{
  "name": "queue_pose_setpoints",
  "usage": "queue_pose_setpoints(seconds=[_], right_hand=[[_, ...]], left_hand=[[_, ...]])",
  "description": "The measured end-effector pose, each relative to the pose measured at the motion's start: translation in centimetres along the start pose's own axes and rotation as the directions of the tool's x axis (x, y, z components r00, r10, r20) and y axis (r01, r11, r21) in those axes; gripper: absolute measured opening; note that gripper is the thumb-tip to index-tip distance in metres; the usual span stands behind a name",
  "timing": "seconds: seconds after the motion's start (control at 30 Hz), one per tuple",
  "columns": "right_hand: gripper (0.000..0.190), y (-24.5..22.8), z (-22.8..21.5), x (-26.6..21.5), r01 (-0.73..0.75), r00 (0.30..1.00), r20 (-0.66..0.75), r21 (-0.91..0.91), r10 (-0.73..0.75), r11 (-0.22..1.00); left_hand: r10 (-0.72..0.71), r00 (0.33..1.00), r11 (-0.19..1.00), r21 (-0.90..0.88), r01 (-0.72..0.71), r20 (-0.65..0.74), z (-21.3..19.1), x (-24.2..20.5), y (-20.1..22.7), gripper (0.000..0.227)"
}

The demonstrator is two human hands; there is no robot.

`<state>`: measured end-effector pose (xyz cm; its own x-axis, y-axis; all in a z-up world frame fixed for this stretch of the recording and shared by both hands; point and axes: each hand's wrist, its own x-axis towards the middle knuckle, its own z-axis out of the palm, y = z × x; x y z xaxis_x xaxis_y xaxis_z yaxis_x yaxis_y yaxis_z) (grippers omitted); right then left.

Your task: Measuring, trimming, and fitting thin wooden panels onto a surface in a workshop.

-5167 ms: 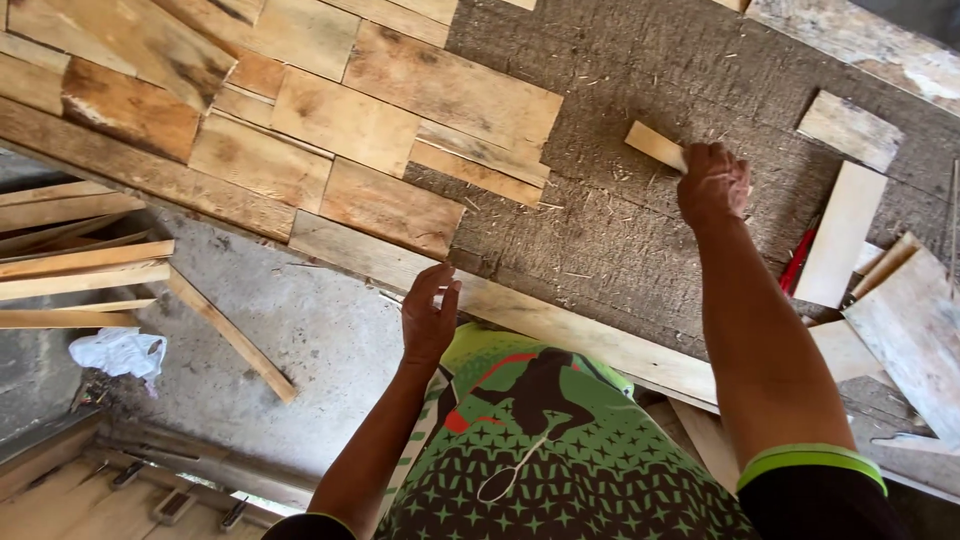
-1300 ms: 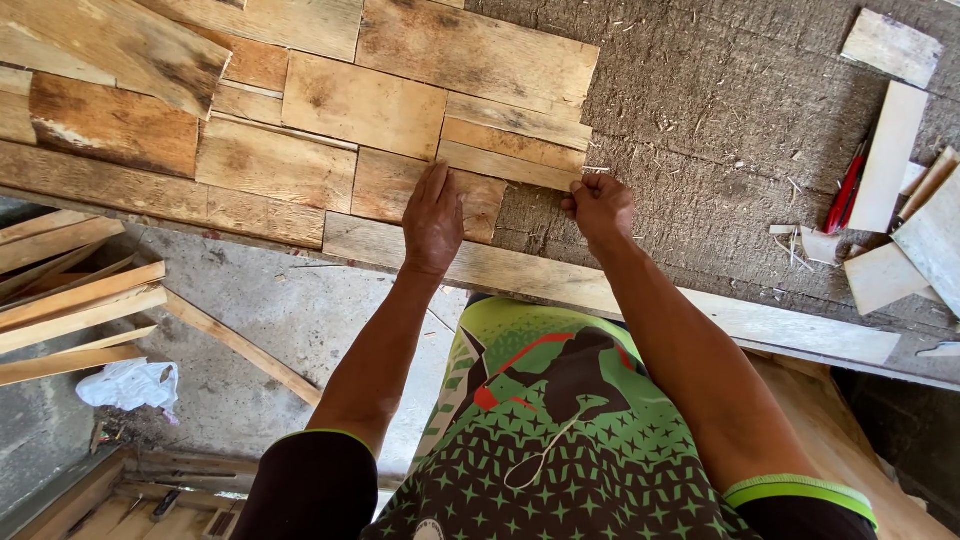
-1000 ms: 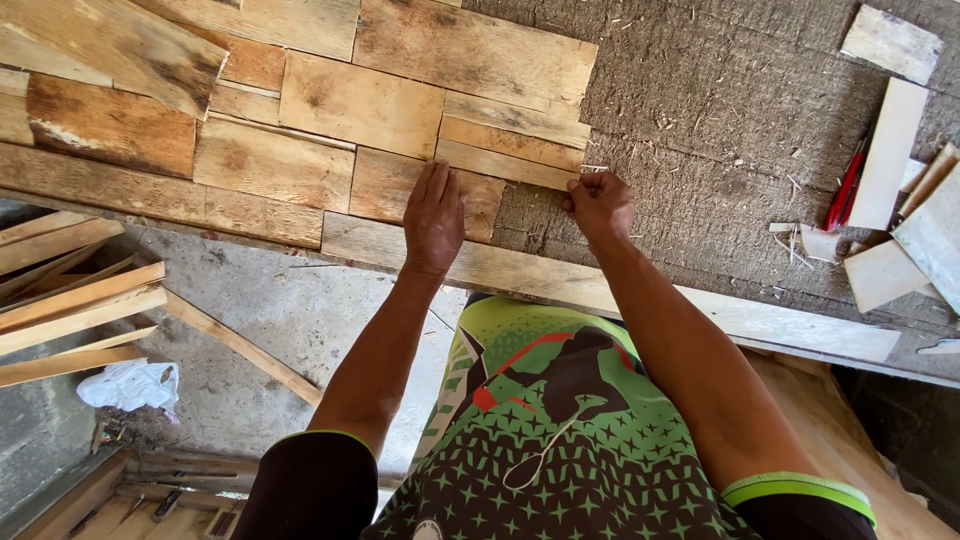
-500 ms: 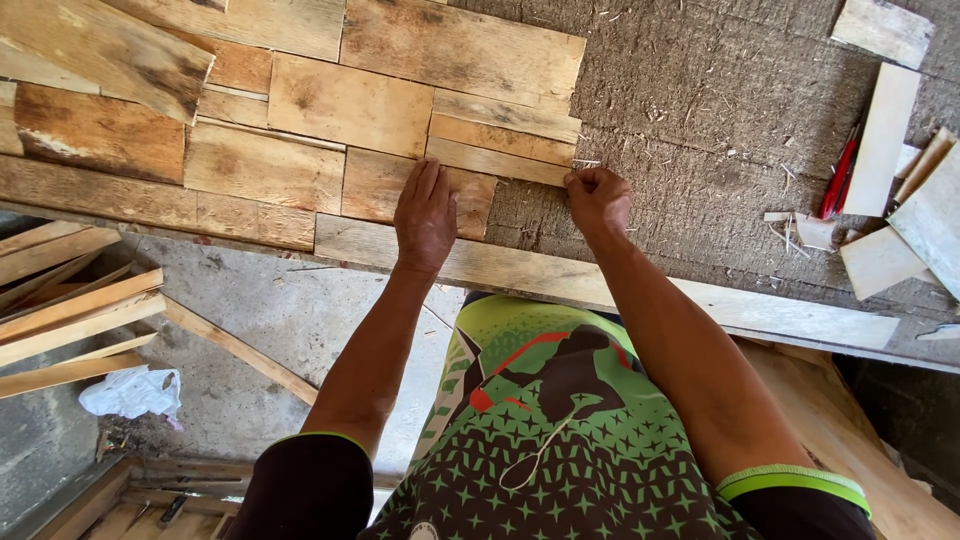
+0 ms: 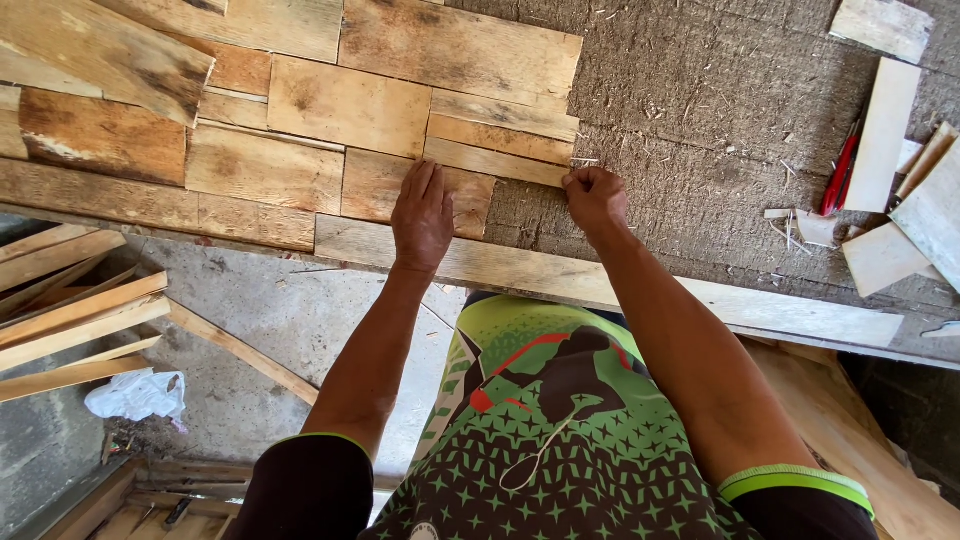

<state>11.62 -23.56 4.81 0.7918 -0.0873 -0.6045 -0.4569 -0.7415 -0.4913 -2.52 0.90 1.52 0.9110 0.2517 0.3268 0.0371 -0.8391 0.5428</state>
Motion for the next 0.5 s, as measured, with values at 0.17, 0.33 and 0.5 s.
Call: queue_pose_setpoints(seconds=[0.17,0.33,0.5], right_hand=[[0.016,-0.5,-0.7,-0.1,-0.03,0.999,0.032,0.021,0.029,0.999],[0.017,0.3,-1.7,-0.4,0.008,0.998,0.066,0.064,-0.012,0.998],[0.013,1.2,-1.5,-2.7,-0.041,0.981,0.194,0.301,-0.019,0.953]], left_hand=[[-0.045,0.997,0.997,-0.065,0.041,-0.06,-0.1,-0.2,0.3,0.041],[-0.149,0.977,0.979,-0.165,0.124,-0.15,-0.5,-0.4,1.4,0.037],[-0.457,0.889,0.787,-0.479,0.389,-0.03,1.7,-0.7,3.3,0.013]])
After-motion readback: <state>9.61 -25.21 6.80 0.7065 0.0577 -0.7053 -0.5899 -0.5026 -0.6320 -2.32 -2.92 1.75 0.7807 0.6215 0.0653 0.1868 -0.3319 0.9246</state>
